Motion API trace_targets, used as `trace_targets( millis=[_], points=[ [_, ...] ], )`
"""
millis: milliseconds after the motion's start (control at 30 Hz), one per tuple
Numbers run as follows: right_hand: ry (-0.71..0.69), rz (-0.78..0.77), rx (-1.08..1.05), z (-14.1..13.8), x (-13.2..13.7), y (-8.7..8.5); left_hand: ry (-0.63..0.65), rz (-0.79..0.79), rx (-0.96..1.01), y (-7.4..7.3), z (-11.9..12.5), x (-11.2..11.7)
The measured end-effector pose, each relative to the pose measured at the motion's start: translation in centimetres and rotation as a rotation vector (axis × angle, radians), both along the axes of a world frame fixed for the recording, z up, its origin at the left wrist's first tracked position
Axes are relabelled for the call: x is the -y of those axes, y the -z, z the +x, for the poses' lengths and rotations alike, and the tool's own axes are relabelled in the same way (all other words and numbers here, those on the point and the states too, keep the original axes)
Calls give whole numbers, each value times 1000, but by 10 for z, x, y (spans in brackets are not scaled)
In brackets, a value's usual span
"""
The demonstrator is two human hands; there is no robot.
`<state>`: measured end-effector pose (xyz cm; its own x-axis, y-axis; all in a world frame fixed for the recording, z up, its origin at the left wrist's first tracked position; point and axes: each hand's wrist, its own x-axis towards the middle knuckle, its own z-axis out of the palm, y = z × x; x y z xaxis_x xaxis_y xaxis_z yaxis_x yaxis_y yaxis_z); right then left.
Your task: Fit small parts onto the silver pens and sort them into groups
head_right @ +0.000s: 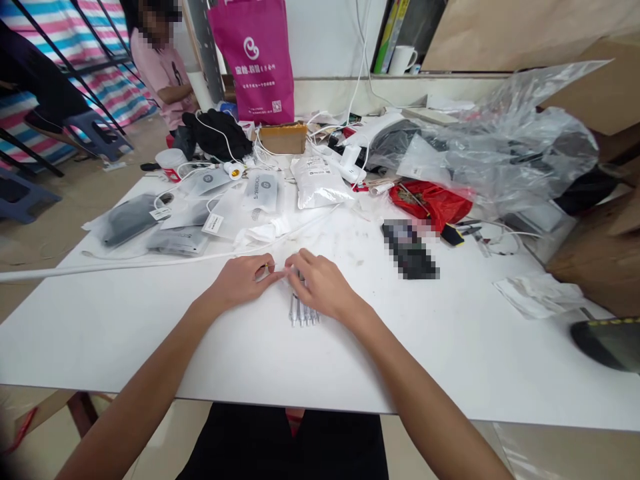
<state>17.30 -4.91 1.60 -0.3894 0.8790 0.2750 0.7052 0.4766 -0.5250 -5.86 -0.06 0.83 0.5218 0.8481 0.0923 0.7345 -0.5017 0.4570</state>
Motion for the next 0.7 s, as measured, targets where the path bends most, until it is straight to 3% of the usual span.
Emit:
trace_targets(
  millis=[133,333,700],
  points=[
    [27,68,299,-15,3,11,17,-1,-35,2,-1,-1],
    [110,63,294,-21,-1,21,20,-24,-35,4,1,0],
    [107,101,270,-19,-3,24,128,75,30,7,-2,-1]
  ],
)
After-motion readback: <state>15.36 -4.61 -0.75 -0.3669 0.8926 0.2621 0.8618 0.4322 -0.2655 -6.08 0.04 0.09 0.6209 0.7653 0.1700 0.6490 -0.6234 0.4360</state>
